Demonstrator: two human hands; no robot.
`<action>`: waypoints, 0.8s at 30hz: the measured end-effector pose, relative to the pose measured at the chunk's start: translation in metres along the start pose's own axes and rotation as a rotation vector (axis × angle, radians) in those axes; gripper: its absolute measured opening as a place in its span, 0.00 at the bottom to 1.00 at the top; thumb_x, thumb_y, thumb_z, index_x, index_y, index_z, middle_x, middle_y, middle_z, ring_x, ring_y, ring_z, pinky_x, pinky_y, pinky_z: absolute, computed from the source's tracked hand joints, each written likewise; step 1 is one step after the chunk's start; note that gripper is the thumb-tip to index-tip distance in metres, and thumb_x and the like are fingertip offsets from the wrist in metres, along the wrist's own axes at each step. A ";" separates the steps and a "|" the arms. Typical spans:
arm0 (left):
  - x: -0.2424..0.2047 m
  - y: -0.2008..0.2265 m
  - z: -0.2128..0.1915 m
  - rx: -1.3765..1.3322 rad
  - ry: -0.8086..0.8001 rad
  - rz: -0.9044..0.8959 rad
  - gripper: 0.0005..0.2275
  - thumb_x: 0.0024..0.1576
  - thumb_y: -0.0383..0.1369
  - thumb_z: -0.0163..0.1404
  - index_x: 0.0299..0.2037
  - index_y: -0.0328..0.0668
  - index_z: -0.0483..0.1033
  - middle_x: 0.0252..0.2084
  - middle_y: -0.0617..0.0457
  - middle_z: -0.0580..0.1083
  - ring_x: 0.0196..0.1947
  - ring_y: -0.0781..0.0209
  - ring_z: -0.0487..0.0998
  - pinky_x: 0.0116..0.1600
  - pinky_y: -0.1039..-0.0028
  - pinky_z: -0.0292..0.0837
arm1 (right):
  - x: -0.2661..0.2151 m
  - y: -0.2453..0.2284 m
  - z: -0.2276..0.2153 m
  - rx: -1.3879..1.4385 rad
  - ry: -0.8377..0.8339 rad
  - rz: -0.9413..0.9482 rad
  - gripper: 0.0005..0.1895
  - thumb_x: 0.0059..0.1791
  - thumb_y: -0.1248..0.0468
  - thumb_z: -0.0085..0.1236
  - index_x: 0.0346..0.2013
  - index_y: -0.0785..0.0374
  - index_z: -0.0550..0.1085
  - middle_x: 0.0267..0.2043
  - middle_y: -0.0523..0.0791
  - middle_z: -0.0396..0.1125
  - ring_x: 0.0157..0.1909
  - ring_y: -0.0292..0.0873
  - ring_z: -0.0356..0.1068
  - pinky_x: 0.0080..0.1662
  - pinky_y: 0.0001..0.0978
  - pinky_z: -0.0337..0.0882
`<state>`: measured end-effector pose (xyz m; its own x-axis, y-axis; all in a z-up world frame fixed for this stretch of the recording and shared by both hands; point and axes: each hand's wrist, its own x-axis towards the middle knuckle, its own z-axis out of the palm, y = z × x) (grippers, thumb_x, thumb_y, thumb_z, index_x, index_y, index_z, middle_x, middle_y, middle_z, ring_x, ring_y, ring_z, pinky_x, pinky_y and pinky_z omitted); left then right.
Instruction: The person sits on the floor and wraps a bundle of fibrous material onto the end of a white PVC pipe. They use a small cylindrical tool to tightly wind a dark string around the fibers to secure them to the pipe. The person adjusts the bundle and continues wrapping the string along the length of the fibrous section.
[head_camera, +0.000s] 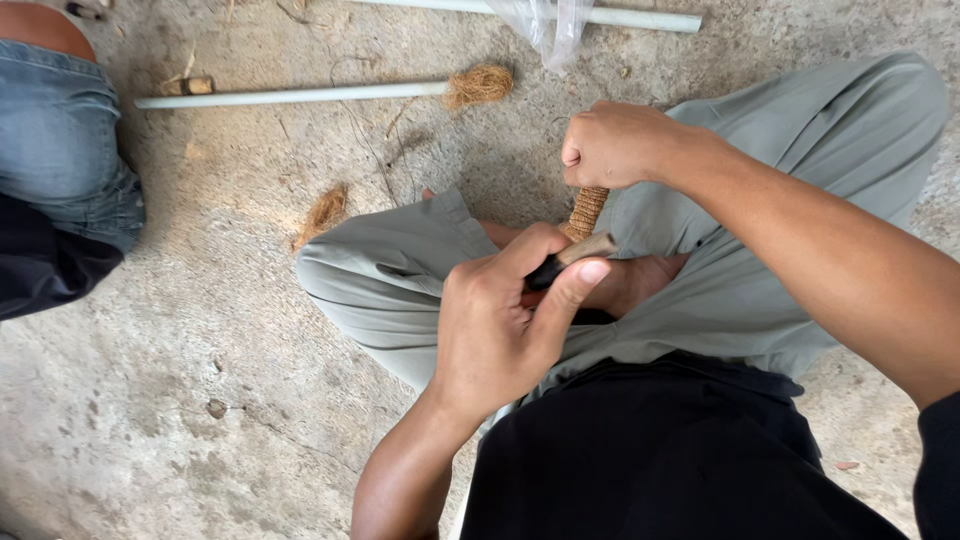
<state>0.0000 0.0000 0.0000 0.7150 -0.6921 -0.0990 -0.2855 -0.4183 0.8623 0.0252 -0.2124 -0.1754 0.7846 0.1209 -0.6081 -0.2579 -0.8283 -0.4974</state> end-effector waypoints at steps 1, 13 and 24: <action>0.000 0.001 -0.002 -0.018 0.006 -0.027 0.11 0.63 0.39 0.55 0.41 0.38 0.78 0.21 0.54 0.72 0.19 0.68 0.72 0.26 0.76 0.65 | 0.001 0.001 -0.002 0.012 0.011 -0.023 0.18 0.45 0.59 0.59 0.14 0.65 0.72 0.14 0.50 0.63 0.19 0.51 0.63 0.29 0.50 0.63; 0.005 -0.037 0.021 -0.328 0.239 -0.167 0.14 0.68 0.40 0.48 0.37 0.36 0.74 0.24 0.64 0.68 0.26 0.78 0.62 0.30 0.81 0.57 | -0.008 0.051 -0.010 0.981 0.341 -0.250 0.18 0.56 0.48 0.45 0.48 0.54 0.76 0.45 0.40 0.72 0.32 0.35 0.68 0.36 0.32 0.66; 0.009 -0.046 0.049 -0.652 0.320 -0.186 0.10 0.69 0.36 0.44 0.44 0.37 0.71 0.29 0.64 0.63 0.28 0.78 0.59 0.32 0.83 0.55 | -0.064 0.018 0.120 1.770 0.962 -0.244 0.14 0.61 0.55 0.42 0.49 0.62 0.68 0.42 0.43 0.63 0.43 0.37 0.63 0.46 0.28 0.66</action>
<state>-0.0116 -0.0156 -0.0645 0.8937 -0.3974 -0.2084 0.2232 -0.0093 0.9747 -0.0970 -0.1695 -0.2196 0.7129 -0.6407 -0.2851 0.1882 0.5664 -0.8024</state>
